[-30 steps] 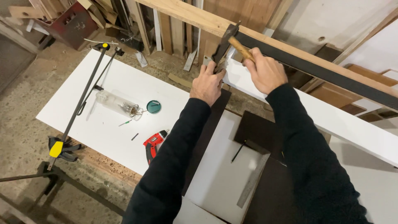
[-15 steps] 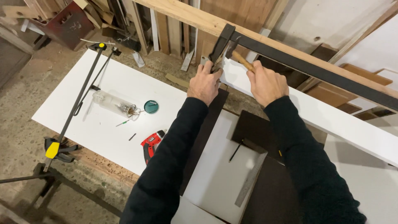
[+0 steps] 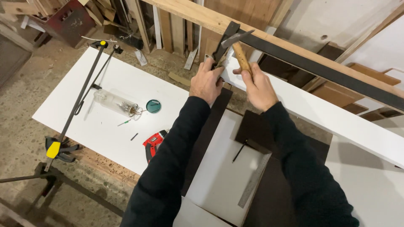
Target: The person aligns a white cabinet panel with a wooden frame and secures it using a bar clamp. They repeatedly tap the panel with a hammer to seat it flush, then mark the alignment with a pencil. The person continues to adjust the clamp and hammer the panel into place.
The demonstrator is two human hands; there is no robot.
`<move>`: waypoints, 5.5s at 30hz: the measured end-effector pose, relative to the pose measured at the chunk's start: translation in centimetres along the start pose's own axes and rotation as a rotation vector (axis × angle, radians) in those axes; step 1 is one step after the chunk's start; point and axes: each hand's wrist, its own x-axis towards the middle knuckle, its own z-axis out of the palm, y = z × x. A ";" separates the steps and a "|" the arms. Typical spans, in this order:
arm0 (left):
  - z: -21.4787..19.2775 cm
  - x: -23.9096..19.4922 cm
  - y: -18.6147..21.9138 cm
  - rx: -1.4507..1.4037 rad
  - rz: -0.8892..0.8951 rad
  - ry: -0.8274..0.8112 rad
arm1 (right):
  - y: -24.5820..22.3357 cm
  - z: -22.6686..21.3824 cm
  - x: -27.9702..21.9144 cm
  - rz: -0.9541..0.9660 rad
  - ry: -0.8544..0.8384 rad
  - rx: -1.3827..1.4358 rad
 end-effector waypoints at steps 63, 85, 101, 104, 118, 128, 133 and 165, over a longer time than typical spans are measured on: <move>0.8 0.1 -0.4 0.069 0.023 -0.032 | 1.6 -9.9 11.1 0.318 -0.624 -0.848; 0.3 0.2 -0.1 0.049 0.007 -0.056 | 5.4 -8.0 11.4 -0.052 -0.013 -0.473; 0.6 0.1 -0.1 0.056 0.024 -0.025 | 4.9 -8.0 11.3 -0.144 -0.043 -0.539; 0.6 0.1 -0.1 0.059 0.016 -0.031 | 4.1 -8.6 11.0 0.004 -0.143 -0.423; 0.6 0.1 -0.2 0.043 0.027 -0.026 | 4.9 -8.8 11.0 -0.076 -0.101 -0.525; 0.7 0.2 -0.1 0.042 0.007 -0.022 | 4.8 -9.5 10.9 -0.116 -0.165 -0.352; 0.5 0.0 -0.1 0.055 0.019 -0.028 | 4.8 -9.2 10.4 -0.038 -0.099 -0.409; 0.2 -0.1 -1.1 -0.092 0.021 -0.057 | 4.6 -8.7 9.4 -0.266 0.094 -0.433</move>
